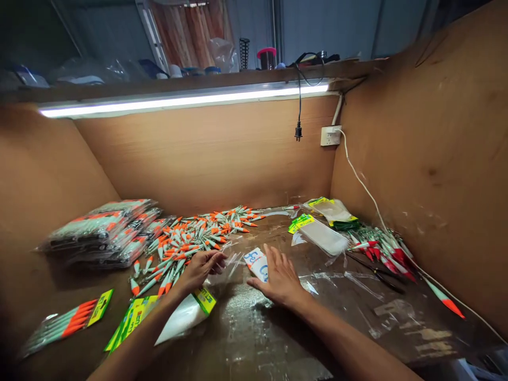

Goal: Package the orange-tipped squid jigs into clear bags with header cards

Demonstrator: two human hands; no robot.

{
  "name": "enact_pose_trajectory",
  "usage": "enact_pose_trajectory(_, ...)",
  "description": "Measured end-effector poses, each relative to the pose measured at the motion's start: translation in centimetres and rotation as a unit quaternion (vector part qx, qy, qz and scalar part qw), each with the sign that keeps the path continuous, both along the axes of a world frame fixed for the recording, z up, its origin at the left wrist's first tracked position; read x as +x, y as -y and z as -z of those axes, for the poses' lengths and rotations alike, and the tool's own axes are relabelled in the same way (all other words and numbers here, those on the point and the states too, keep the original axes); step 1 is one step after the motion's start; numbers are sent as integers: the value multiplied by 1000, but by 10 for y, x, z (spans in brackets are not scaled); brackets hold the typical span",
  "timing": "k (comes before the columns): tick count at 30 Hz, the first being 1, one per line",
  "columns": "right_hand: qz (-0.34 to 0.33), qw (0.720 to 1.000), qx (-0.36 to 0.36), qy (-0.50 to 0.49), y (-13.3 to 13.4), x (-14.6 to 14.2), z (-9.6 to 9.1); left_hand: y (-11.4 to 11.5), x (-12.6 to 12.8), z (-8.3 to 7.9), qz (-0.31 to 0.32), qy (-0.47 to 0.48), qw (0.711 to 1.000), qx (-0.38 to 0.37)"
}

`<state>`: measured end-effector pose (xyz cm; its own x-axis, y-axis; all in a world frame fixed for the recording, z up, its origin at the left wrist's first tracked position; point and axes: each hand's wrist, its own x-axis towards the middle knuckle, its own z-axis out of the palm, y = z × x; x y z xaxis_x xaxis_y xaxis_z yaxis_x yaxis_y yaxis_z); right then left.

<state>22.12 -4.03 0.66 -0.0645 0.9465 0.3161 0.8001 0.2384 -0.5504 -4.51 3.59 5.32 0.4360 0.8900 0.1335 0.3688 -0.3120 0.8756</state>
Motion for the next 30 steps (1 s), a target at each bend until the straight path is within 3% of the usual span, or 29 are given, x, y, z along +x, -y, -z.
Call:
enact_pose_trajectory(3,1,997,-47,57,-2,3,14,-6,-18,1,-30,-9,998,56)
enact_pose_trajectory(6,-13,996,-68,57,-10,13,15,-5,-26,12,-48,-28,996,72)
enact_pose_trajectory(10,-71,994,-82,-23,-21,29,0,1,-30,25,6,-107,992,69)
enact_pose_trajectory(14,-118,986,-87,-77,-20,36,-11,6,-31,23,35,-176,978,103)
enact_pose_trajectory(22,-241,968,-58,-35,-4,27,-14,15,-26,16,105,-216,964,114)
enact_pose_trajectory(30,-279,956,-90,-27,4,20,-26,20,-18,24,130,-240,951,144)
